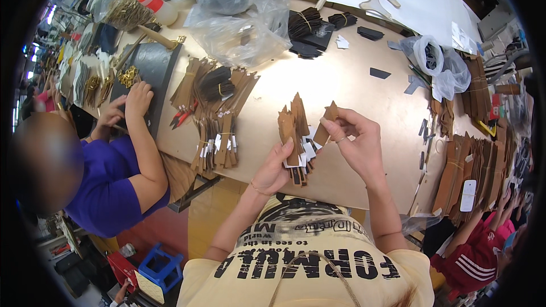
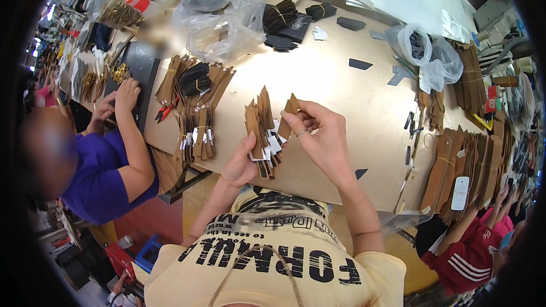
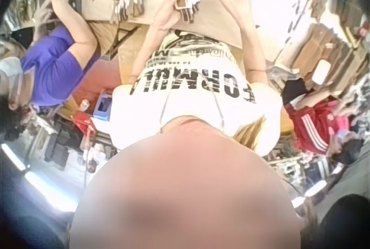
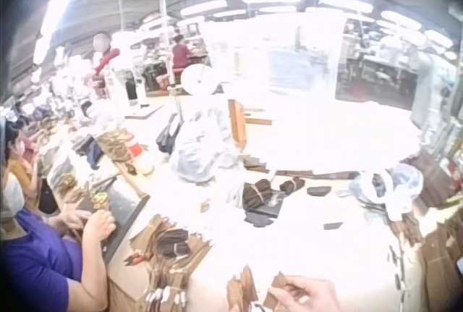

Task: The person sorts small brown leather-like strips at a workstation, separating them into piles. They then move to a sewing machine area to retrieve a plastic bag containing white fabric pieces, return to the table, and continue sorting the brown strips.

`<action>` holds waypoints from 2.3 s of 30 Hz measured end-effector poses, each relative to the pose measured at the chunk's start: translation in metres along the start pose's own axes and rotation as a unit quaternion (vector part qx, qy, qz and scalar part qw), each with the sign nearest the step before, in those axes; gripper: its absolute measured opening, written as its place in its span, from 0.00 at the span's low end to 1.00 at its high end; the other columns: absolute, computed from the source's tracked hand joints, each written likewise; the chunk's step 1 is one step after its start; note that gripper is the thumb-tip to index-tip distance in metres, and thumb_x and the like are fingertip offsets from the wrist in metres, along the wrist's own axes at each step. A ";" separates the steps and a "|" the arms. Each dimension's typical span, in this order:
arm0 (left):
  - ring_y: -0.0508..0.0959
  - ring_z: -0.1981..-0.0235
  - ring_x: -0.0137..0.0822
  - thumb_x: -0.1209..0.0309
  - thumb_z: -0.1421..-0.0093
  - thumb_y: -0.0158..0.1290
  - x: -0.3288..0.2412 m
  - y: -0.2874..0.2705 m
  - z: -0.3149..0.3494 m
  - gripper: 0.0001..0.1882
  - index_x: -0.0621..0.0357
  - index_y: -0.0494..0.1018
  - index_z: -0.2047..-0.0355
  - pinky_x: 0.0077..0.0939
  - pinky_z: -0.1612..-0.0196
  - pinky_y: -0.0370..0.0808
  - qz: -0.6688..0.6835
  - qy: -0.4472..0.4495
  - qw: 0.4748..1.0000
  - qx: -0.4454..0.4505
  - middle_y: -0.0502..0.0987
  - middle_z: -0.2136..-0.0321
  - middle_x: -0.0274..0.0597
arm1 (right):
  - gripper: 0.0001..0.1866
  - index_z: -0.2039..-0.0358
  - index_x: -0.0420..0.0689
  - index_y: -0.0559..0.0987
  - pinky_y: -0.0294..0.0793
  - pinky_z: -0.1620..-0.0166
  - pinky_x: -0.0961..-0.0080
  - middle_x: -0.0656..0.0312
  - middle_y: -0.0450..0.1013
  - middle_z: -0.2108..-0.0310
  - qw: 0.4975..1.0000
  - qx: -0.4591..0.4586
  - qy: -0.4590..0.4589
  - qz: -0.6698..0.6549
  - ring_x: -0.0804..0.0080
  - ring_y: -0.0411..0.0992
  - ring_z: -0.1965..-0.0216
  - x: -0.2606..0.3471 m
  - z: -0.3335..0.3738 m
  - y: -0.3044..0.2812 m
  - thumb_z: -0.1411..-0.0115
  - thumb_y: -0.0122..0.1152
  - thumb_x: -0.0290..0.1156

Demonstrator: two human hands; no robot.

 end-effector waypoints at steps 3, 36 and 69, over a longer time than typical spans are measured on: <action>0.74 0.47 0.41 0.54 0.31 0.40 -0.001 -0.003 -0.006 0.30 0.64 0.55 0.38 0.36 0.50 0.76 -0.002 0.032 0.998 -0.055 0.68 0.44 0.50 | 0.14 0.60 0.33 0.80 0.73 0.68 0.86 0.64 0.76 0.73 0.999 -0.036 0.007 0.010 0.83 0.72 0.73 0.003 0.002 -0.014 0.44 0.66 0.27; 0.79 0.59 0.40 0.61 0.30 0.39 -0.069 -0.052 0.048 0.23 0.70 0.64 0.45 0.35 0.59 0.80 -0.042 0.100 0.975 -0.193 0.76 0.54 0.50 | 0.10 0.67 0.42 0.81 0.73 0.63 0.58 0.53 0.72 0.71 0.871 0.187 -0.401 0.213 0.51 0.72 0.63 0.023 -0.174 0.144 0.42 0.60 0.35; 0.79 0.58 0.37 0.65 0.32 0.43 -0.098 -0.057 0.069 0.22 0.68 0.62 0.44 0.31 0.60 0.80 -0.021 0.169 0.971 -0.168 0.74 0.51 0.53 | 0.10 0.71 0.40 0.80 0.68 0.65 0.82 0.67 0.77 0.73 0.964 0.257 -0.052 -0.043 0.82 0.71 0.71 0.009 -0.218 0.155 0.44 0.68 0.34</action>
Point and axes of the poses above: each hand's wrist, its own z-axis away from the middle knuckle, its own y-axis out of the palm, x = y × z, the point moved 6 cm from there along -z, towards the middle knuckle
